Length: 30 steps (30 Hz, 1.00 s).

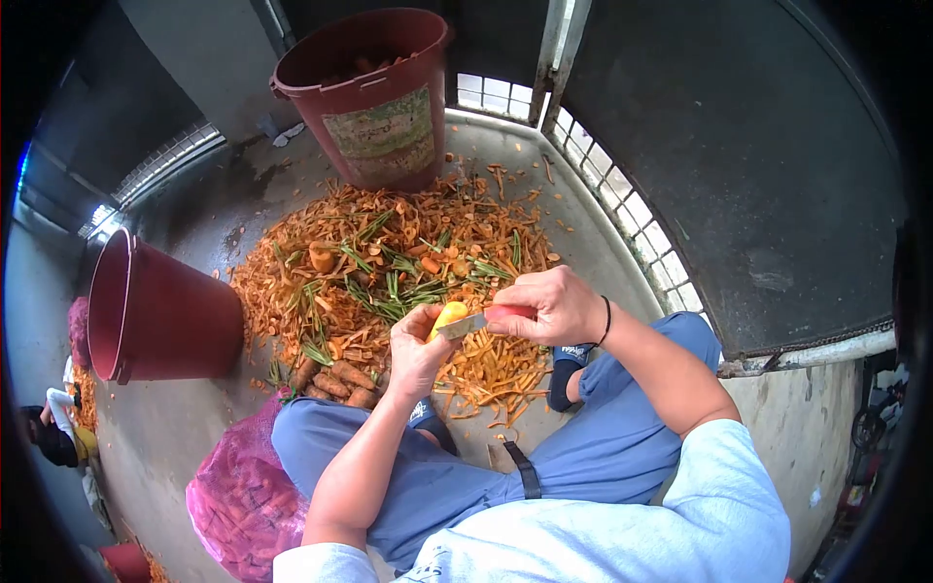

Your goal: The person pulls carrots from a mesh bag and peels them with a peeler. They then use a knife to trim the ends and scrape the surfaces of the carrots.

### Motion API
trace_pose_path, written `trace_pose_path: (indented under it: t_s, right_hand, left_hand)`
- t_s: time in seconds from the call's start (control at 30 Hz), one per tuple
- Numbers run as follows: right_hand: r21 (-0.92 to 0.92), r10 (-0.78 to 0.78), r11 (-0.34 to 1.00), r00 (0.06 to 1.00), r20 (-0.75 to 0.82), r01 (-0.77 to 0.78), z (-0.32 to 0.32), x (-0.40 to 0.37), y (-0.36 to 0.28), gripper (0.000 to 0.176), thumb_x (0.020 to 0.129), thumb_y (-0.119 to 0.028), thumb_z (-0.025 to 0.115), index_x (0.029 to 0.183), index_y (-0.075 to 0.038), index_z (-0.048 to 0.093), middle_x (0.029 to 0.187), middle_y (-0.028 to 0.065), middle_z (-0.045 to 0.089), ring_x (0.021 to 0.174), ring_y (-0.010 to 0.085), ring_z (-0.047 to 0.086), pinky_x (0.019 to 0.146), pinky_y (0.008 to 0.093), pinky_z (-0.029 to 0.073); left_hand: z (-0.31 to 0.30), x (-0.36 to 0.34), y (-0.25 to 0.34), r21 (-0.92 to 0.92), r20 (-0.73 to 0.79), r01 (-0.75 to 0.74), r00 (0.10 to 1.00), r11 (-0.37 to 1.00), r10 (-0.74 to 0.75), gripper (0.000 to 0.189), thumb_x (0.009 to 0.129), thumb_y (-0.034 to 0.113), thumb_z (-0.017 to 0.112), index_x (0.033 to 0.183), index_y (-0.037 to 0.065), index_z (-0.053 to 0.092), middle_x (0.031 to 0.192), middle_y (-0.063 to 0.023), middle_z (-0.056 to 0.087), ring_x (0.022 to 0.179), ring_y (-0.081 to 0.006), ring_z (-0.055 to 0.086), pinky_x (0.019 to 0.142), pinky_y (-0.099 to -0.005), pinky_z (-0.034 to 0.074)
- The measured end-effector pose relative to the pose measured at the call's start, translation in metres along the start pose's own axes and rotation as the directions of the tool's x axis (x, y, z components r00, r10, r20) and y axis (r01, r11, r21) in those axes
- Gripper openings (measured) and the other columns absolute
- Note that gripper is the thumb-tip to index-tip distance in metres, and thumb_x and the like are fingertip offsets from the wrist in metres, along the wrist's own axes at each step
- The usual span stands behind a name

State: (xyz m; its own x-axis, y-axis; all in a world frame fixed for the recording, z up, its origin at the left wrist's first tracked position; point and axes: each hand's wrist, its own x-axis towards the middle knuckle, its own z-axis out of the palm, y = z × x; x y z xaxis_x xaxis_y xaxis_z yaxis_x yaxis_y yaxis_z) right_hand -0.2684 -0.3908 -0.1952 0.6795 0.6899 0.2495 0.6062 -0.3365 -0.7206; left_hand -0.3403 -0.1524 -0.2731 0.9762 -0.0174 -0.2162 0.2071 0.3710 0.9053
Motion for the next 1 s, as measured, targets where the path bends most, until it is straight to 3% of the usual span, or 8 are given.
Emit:
trace_pose_path:
  t_s: [0.07,0.4,0.47,0.57,0.6,0.8,0.87,1.0]
  right_hand:
    - [-0.207,-0.059,0.976,0.998,0.021,0.062,0.000,0.001,-0.003,0.028,0.088,-0.035,0.081,0.096,-0.008,0.078,0.075,0.0075,0.069,0.064,0.0252,0.067,0.055,0.0369,0.050]
    - [-0.212,-0.018,0.977,0.998,0.068,0.032,-0.008,-0.001,-0.003,0.025,0.089,-0.035,0.079,0.092,-0.009,0.078,0.074,0.0091,0.070,0.065,0.0272,0.068,0.057,0.0380,0.052]
    - [-0.138,0.044,0.990,0.999,0.014,-0.042,-0.010,-0.001,0.007,0.022,0.092,-0.031,0.076,0.094,-0.009,0.079,0.077,0.0102,0.072,0.067,0.0262,0.070,0.059,0.0361,0.053]
    - [-0.036,0.148,0.988,0.989,0.003,-0.148,-0.019,-0.005,0.016,0.024,0.093,-0.031,0.074,0.096,-0.008,0.079,0.077,0.0117,0.073,0.067,0.0266,0.070,0.060,0.0349,0.054]
    - [0.052,0.161,0.986,0.987,-0.020,-0.160,-0.020,-0.004,0.014,0.027,0.094,-0.035,0.073,0.094,-0.008,0.079,0.073,0.0117,0.071,0.066,0.0278,0.070,0.060,0.0361,0.053]
    - [-0.051,0.021,0.999,0.997,0.071,-0.017,-0.009,-0.006,-0.005,0.021,0.092,-0.027,0.077,0.095,-0.006,0.079,0.080,0.0117,0.073,0.067,0.0255,0.070,0.060,0.0346,0.053]
    - [-0.077,0.005,0.997,1.000,0.001,-0.005,-0.006,-0.004,0.000,0.030,0.095,-0.039,0.072,0.094,-0.009,0.079,0.075,0.0110,0.070,0.067,0.0276,0.070,0.058,0.0388,0.052]
    - [-0.029,0.132,0.991,0.991,-0.030,-0.133,-0.010,-0.006,0.010,0.031,0.094,-0.039,0.073,0.095,-0.008,0.079,0.073,0.0122,0.070,0.062,0.0262,0.068,0.058,0.0367,0.051]
  left_hand:
    - [0.000,-0.002,0.002,0.041,0.004,-0.016,1.000,0.999,0.015,0.028,0.086,0.009,0.080,0.109,-0.001,0.067,0.096,-0.0037,0.073,0.084,-0.0088,0.067,0.076,-0.0242,0.055]
    - [0.005,-0.006,0.010,0.137,0.078,-0.042,0.996,0.990,0.031,0.027,0.082,0.008,0.085,0.102,-0.001,0.070,0.098,-0.0054,0.074,0.087,-0.0091,0.068,0.081,-0.0245,0.055]
    - [0.006,-0.009,0.012,0.137,0.094,-0.031,0.995,0.990,0.018,0.029,0.081,0.008,0.087,0.102,-0.001,0.069,0.098,-0.0057,0.074,0.087,-0.0094,0.068,0.081,-0.0247,0.055]
    - [0.012,-0.012,0.014,0.337,0.069,-0.197,0.980,0.921,0.184,0.038,0.077,0.010,0.091,0.104,-0.002,0.067,0.098,-0.0061,0.072,0.089,-0.0104,0.067,0.083,-0.0255,0.055]
    - [0.011,-0.010,0.012,0.335,0.066,-0.200,0.980,0.921,0.189,0.038,0.077,0.010,0.091,0.104,-0.002,0.067,0.098,-0.0061,0.072,0.089,-0.0104,0.067,0.083,-0.0255,0.055]
    - [0.009,-0.008,0.001,0.289,0.037,-0.306,0.951,0.907,0.308,0.039,0.076,0.008,0.090,0.105,-0.002,0.066,0.103,-0.0061,0.070,0.092,-0.0112,0.066,0.083,-0.0263,0.055]
    - [0.008,-0.008,0.000,0.430,0.086,-0.455,0.880,0.780,0.467,0.041,0.075,0.007,0.091,0.105,-0.002,0.064,0.103,-0.0076,0.068,0.091,-0.0129,0.066,0.081,-0.0277,0.055]
    - [0.007,-0.004,-0.004,0.482,0.104,-0.570,0.791,0.665,0.603,0.043,0.071,0.005,0.092,0.102,-0.001,0.062,0.100,-0.0097,0.066,0.088,-0.0165,0.066,0.078,-0.0297,0.055]
